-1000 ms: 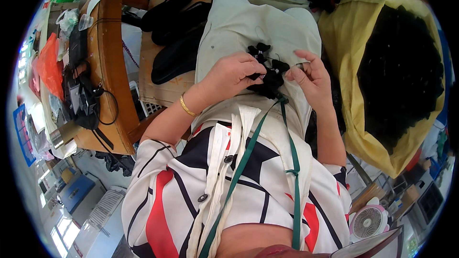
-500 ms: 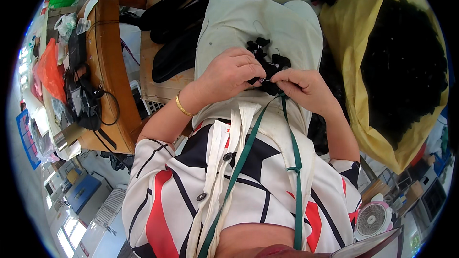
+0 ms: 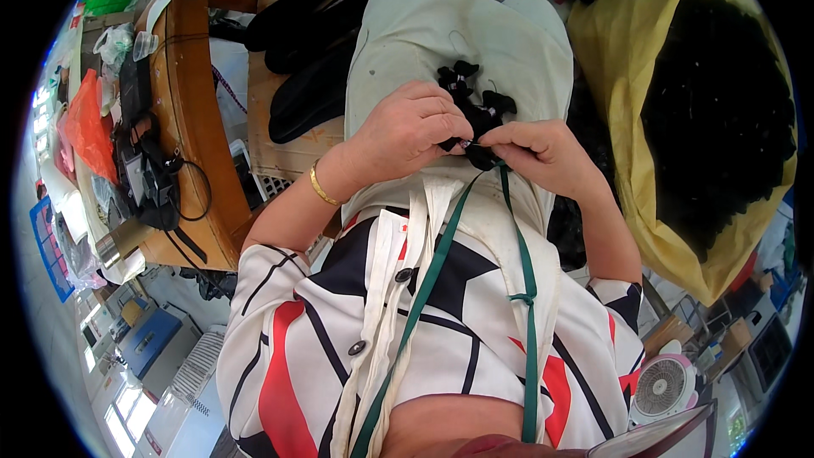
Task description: The person sits on the floor and sews a black shoe sole using a needle and thread. They repeatedly pull the thread through the sole to attach it, handling the shoe with both hands. The person occasionally reaches into a nearby yellow bag to retrieve more shoe parts.
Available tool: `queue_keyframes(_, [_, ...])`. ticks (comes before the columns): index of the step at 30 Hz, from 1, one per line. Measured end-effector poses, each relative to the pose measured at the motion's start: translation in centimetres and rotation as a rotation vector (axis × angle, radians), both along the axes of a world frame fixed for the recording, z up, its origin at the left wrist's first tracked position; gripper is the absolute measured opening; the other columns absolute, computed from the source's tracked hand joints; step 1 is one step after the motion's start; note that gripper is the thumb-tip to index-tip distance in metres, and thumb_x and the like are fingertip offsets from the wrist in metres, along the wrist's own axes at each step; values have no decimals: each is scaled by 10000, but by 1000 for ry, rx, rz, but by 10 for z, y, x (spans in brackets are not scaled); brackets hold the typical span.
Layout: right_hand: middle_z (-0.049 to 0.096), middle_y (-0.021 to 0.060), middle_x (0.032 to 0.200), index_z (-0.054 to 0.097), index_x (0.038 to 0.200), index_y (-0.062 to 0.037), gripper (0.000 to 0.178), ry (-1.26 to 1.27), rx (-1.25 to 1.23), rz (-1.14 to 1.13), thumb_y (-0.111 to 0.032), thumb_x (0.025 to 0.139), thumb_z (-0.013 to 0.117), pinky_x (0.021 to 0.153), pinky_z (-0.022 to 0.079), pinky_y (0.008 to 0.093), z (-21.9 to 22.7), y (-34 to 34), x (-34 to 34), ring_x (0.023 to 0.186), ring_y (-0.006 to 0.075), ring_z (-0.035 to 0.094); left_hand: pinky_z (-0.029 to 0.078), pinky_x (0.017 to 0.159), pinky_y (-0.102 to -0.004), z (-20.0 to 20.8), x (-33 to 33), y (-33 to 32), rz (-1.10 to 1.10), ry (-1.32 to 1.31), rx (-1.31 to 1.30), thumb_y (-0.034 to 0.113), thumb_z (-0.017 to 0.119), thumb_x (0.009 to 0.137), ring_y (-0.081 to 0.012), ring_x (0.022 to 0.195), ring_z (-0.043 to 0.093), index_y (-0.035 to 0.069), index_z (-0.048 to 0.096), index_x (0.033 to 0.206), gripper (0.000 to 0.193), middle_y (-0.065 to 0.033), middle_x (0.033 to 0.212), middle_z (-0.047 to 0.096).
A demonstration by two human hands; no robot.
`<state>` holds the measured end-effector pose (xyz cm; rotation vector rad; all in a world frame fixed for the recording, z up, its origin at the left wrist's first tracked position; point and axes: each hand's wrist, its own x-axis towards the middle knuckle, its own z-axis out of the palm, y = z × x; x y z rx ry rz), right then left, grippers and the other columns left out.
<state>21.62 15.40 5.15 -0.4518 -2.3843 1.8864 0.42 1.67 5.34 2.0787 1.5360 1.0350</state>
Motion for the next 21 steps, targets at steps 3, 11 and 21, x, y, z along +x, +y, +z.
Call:
queue_keyframes(3, [700, 50, 853, 676, 1053, -37, 164, 24, -84, 1, -9, 904, 614, 694, 498, 248, -5, -2, -2, 756, 103, 628, 509, 788, -360, -2, 0, 0, -1, -45, 22, 42, 789, 665, -268, 877, 627, 93, 694, 926, 282, -40, 897, 684])
queue_keyframes(11, [642, 14, 834, 645, 1033, -31, 100, 3, -189, 5, -29, 942, 601, 694, 471, 232, -14, -15, 0, 755, 84, 564, 510, 718, -354, -9, 5, -7, -4, -169, -13, 28, 794, 654, -268, 799, 613, 77, 685, 876, 252, -41, 836, 675])
queue_keyframes(21, [620, 7, 777, 628, 963, -21, 46, -87, -234, -14, -57, 937, 618, 633, 458, 236, -9, -21, 2, 692, 76, 539, 491, 699, -316, -8, 8, -10, -38, -326, -200, 31, 804, 685, -231, 761, 606, 51, 699, 902, 241, -45, 821, 670])
